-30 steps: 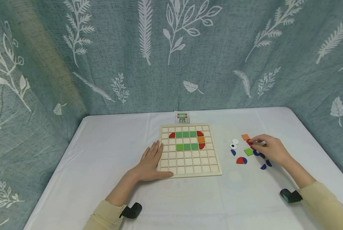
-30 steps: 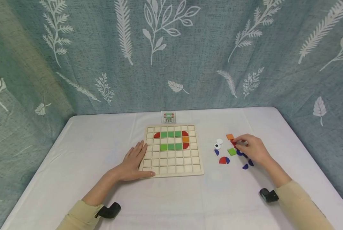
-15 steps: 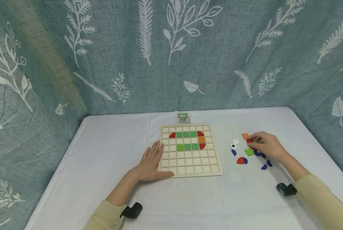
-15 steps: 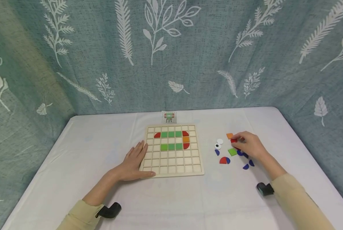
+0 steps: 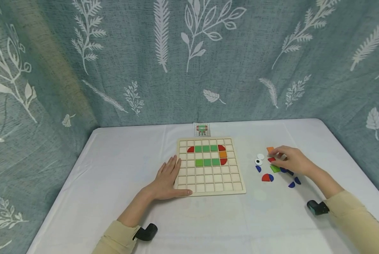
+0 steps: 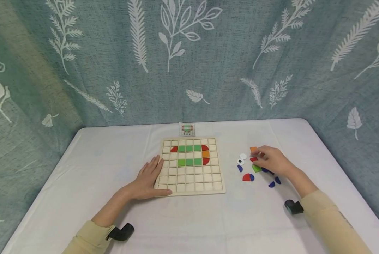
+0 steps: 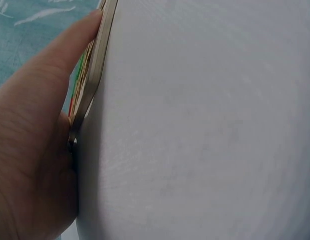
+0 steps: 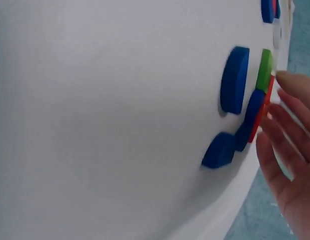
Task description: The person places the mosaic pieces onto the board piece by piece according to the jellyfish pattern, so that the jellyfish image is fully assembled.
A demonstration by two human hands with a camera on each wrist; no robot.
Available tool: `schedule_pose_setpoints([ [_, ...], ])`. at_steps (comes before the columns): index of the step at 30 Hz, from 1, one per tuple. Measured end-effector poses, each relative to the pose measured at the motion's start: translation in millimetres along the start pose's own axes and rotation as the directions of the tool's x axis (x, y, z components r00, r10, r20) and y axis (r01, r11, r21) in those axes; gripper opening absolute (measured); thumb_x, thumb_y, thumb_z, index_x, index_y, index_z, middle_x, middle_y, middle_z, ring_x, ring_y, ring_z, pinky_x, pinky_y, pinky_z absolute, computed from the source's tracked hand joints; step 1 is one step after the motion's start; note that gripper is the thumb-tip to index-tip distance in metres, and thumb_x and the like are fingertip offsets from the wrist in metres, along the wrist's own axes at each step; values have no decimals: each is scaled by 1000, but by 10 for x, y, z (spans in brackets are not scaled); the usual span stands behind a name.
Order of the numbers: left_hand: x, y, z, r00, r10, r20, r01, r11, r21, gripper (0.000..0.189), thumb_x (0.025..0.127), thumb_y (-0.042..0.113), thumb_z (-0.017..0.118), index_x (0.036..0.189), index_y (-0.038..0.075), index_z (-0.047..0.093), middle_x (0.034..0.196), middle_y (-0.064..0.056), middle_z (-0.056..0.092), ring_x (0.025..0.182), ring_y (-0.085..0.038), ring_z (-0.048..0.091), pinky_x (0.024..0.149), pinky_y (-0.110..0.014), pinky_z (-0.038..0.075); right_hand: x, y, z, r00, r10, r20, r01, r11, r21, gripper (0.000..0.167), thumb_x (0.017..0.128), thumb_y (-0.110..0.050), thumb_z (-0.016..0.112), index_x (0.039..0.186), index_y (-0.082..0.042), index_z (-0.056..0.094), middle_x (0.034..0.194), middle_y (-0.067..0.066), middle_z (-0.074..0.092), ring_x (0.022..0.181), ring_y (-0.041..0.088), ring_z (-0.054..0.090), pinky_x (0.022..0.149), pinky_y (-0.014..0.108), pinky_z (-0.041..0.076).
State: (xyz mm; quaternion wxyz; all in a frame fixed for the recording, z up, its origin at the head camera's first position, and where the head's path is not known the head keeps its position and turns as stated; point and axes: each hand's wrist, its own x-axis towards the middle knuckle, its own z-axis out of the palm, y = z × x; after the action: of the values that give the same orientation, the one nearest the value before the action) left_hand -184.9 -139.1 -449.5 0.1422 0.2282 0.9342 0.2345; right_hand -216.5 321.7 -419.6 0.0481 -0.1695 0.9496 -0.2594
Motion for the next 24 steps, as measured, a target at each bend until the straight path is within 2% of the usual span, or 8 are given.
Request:
schedule_pose_setpoints([
  [4, -8, 4, 1, 1000, -1, -3, 1, 1000, 2, 118, 80, 63, 68, 155, -1, 3, 162, -16, -7, 148, -28, -10, 117, -49, -3, -12, 20, -7, 999, -47, 26, 46, 999, 23, 24, 88, -3, 69, 113, -1, 68, 104, 10, 67, 93, 27, 61, 77, 39, 55],
  [9, -10, 2, 1, 1000, 3, -4, -3, 1000, -3, 118, 79, 63, 68, 155, 0, 3, 162, -16, -7, 148, -28, -10, 117, -49, -3, 18, 12, 31, 998, -58, -8, 58, 998, 20, 22, 87, -2, 71, 109, 0, 69, 96, 6, 66, 89, 24, 61, 81, 44, 55],
  [12, -11, -2, 2, 1000, 2, 0, -2, 1000, 1, 119, 80, 64, 68, 155, 0, 2, 162, -16, -8, 148, -28, -11, 117, -49, -4, 70, -71, 86, 998, -52, -39, 54, 998, 44, 23, 87, -6, 73, 109, -1, 70, 96, 6, 67, 89, 24, 62, 81, 43, 56],
  [18, -7, -5, -4, 1000, -8, 1, 8, 1000, 13, 119, 79, 64, 68, 155, 0, 2, 162, -15, -8, 148, -27, -11, 118, -48, -4, 322, -540, 311, 997, -35, -65, 48, 977, 208, 22, 89, -14, 73, 110, -8, 71, 103, 7, 69, 93, 24, 66, 78, 36, 57],
  [22, -4, -2, -5, 1000, -10, 5, 10, 1000, 10, 119, 79, 63, 68, 155, 0, 1, 162, -15, -8, 148, -27, -11, 118, -47, -4, 527, -923, 516, 995, -99, -26, 102, 948, 301, 21, 89, -14, 73, 109, -9, 71, 101, 4, 69, 94, 22, 67, 78, 33, 57],
  [24, 0, -1, -2, 1000, -11, 8, 11, 1000, 5, 119, 79, 63, 69, 155, 0, 2, 162, -15, -8, 148, -26, -10, 118, -47, -4, 626, -1102, 627, 991, -136, -5, 131, 940, 314, 20, 88, -15, 74, 107, -10, 72, 99, 2, 70, 93, 20, 67, 77, 32, 56],
])
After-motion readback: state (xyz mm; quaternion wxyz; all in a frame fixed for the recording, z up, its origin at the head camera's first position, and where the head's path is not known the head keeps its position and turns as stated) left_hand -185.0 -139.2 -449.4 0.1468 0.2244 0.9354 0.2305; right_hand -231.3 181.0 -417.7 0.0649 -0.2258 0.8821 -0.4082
